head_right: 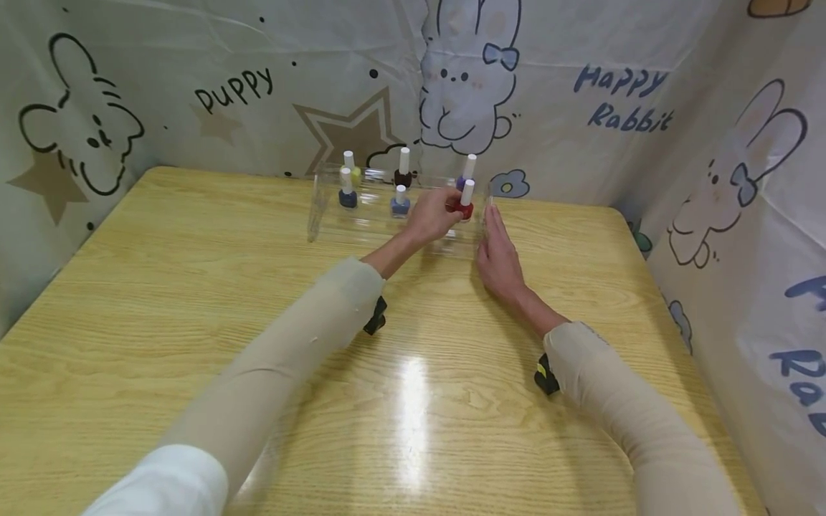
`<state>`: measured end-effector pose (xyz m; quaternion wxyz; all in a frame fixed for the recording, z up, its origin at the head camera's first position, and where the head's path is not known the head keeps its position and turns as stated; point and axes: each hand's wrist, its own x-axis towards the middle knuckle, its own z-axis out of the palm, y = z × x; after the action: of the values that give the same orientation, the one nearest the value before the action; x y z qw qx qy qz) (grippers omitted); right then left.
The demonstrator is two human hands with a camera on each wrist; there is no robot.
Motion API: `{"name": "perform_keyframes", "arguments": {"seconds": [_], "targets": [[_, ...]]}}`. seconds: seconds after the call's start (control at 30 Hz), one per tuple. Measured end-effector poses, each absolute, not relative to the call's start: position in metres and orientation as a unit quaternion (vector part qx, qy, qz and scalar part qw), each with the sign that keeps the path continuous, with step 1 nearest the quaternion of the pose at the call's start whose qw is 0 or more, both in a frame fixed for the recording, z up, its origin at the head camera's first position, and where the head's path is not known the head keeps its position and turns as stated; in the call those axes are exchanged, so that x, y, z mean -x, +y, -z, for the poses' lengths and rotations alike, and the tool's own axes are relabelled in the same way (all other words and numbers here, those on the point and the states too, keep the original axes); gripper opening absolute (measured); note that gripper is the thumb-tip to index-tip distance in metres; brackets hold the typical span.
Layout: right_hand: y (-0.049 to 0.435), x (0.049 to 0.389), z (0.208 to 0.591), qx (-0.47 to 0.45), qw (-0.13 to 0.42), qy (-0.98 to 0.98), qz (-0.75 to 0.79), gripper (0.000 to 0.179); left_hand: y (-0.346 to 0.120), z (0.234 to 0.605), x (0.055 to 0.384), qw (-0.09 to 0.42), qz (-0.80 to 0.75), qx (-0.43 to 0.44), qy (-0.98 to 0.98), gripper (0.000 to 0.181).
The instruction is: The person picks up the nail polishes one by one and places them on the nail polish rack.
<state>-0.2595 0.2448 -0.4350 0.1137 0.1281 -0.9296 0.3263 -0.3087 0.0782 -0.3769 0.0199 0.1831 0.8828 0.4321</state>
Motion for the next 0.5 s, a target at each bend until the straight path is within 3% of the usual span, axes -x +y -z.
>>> {"name": "perform_keyframes", "arguments": {"seconds": [0.5], "targets": [[0.2429, 0.2582, 0.4332, -0.127, 0.112, -0.930, -0.327, 0.060, 0.0817, 0.3805, 0.3123, 0.025, -0.410, -0.167, 0.896, 0.030]]}}
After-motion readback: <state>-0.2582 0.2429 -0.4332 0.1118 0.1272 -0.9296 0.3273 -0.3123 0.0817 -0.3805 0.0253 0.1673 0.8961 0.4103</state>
